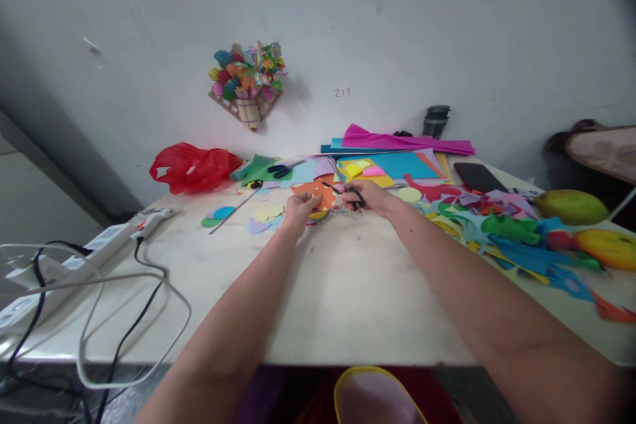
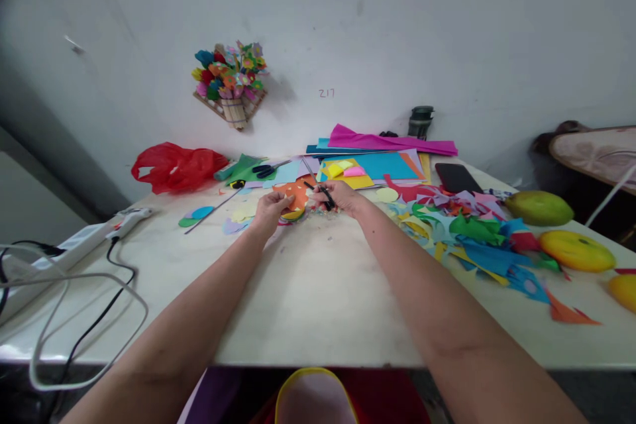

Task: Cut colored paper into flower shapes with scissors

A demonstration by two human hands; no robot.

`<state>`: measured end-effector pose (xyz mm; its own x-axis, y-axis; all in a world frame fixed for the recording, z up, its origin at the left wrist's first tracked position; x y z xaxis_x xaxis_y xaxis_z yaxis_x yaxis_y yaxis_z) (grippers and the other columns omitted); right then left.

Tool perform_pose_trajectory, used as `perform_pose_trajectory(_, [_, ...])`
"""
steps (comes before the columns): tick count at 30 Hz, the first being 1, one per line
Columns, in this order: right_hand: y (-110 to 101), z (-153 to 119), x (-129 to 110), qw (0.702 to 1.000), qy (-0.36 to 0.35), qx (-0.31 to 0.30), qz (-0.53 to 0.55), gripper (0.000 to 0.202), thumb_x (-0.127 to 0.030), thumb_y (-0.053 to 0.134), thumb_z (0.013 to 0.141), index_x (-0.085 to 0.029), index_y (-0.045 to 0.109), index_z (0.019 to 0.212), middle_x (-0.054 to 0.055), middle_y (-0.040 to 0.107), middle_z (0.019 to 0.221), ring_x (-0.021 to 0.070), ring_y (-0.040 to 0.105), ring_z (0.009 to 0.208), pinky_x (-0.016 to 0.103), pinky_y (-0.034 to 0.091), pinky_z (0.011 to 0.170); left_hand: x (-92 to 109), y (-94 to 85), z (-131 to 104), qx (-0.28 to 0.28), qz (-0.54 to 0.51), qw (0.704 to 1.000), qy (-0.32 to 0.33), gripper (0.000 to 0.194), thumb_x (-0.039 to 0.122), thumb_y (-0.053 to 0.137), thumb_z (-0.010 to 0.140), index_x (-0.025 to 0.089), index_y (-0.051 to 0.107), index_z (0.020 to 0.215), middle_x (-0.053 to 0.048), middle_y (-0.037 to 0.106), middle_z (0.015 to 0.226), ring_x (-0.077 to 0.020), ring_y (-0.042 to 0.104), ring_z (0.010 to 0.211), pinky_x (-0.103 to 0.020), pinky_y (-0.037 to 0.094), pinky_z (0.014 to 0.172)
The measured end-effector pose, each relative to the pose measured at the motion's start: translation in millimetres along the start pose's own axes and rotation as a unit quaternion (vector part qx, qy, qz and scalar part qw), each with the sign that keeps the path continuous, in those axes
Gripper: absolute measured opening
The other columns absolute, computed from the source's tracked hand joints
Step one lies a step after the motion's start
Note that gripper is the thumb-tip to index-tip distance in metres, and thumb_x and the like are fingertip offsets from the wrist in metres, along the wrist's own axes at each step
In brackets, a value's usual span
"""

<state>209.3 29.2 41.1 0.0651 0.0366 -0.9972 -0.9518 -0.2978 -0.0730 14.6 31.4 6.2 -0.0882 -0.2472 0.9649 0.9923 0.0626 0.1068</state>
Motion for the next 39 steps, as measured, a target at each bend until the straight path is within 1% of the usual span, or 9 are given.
perform_pose_trajectory(2, [2,0,-1,1.000,-0.002,0.005,0.000,0.021,-0.020,0.078,0.077,-0.015,0.058,0.081,-0.001,0.063,0.056,0.0075,0.054,0.042,0.015,0.029,0.033,-1,-0.3,0,-0.008,-0.001,1.000,-0.001,0.043,0.043,0.087,0.050,0.017,0.052,0.051,0.001,0.055,0.049,-0.0098,0.051,0.047,-0.021,0.040,0.048])
perform_pose_trajectory(4, [3,0,-1,1.000,-0.007,-0.005,-0.010,0.020,-0.023,0.077,0.080,-0.015,0.059,0.080,0.000,0.064,0.057,0.0076,0.054,0.042,0.016,0.028,0.032,0,-1.3,0,-0.002,-0.017,1.000,-0.003,0.043,0.042,0.087,0.050,0.017,0.052,0.052,0.002,0.054,0.050,-0.0098,0.050,0.048,-0.022,0.041,0.049])
perform_pose_trajectory(9, [2,0,3,0.998,-0.018,-0.053,-0.041,0.019,-0.027,0.072,0.086,-0.015,0.059,0.078,0.003,0.068,0.062,0.0095,0.059,0.045,0.017,0.031,0.032,7,-4.2,-2,0.033,-0.102,0.994,-0.022,0.044,0.036,0.089,0.050,0.017,0.050,0.052,0.004,0.050,0.050,-0.0090,0.052,0.049,-0.024,0.049,0.056])
perform_pose_trajectory(12, [5,0,6,0.994,-0.018,-0.090,-0.065,0.023,-0.031,0.069,0.089,-0.015,0.059,0.075,0.004,0.069,0.064,0.0109,0.062,0.047,0.017,0.034,0.034,12,-4.5,-4,0.057,-0.135,0.989,-0.026,0.044,0.036,0.090,0.051,0.017,0.050,0.053,0.005,0.050,0.051,-0.0093,0.053,0.051,-0.026,0.052,0.060])
perform_pose_trajectory(16, [11,2,9,0.986,-0.018,-0.131,-0.099,0.031,-0.040,0.069,0.088,-0.015,0.059,0.073,0.005,0.069,0.064,0.0118,0.064,0.048,0.017,0.035,0.034,14,-4.1,-5,0.085,-0.144,0.985,-0.036,0.044,0.037,0.091,0.050,0.015,0.053,0.054,0.002,0.055,0.055,-0.0095,0.055,0.054,-0.026,0.054,0.062])
perform_pose_trajectory(19, [15,5,12,0.982,-0.020,-0.146,-0.117,0.034,-0.045,0.071,0.085,-0.015,0.060,0.073,0.005,0.070,0.064,0.0117,0.063,0.048,0.017,0.035,0.034,13,-4.3,-5,0.101,-0.156,0.982,-0.038,0.043,0.036,0.091,0.049,0.015,0.054,0.054,0.002,0.056,0.055,-0.0094,0.055,0.054,-0.028,0.056,0.064])
perform_pose_trajectory(23, [22,3,12,0.983,-0.009,-0.137,-0.119,0.035,-0.046,0.071,0.085,-0.015,0.060,0.073,0.005,0.068,0.061,0.0109,0.062,0.046,0.016,0.035,0.033,12,-4.5,-5,0.115,-0.174,0.977,-0.045,0.042,0.033,0.090,0.052,0.015,0.052,0.053,0.003,0.054,0.053,-0.0089,0.055,0.055,-0.029,0.057,0.069])
perform_pose_trajectory(28, [31,0,10,0.988,0.002,-0.115,-0.105,0.034,-0.044,0.071,0.085,-0.016,0.058,0.071,0.004,0.067,0.060,0.0100,0.061,0.045,0.016,0.034,0.032,10,-1.6,-4,0.114,-0.181,0.976,-0.045,0.044,0.031,0.090,0.055,0.016,0.048,0.052,0.005,0.048,0.051,-0.0080,0.054,0.053,-0.030,0.058,0.072])
perform_pose_trajectory(39, [34,1,14,0.991,-0.005,-0.106,-0.081,0.033,-0.047,0.069,0.085,-0.018,0.057,0.076,0.002,0.066,0.061,0.0101,0.060,0.047,0.016,0.034,0.032,13,1.3,-7,0.122,-0.186,0.974,-0.042,0.047,0.031,0.089,0.053,0.017,0.045,0.049,0.007,0.042,0.049,-0.0078,0.052,0.053,-0.029,0.058,0.070])
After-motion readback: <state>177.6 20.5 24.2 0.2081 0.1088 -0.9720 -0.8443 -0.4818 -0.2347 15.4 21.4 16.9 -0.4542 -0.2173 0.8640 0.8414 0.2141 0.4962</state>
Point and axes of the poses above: each hand's wrist, its own z-axis towards the middle knuckle, its own y-axis out of the palm, x = y × z, the point moved 2 cm from there along z, towards the middle knuckle
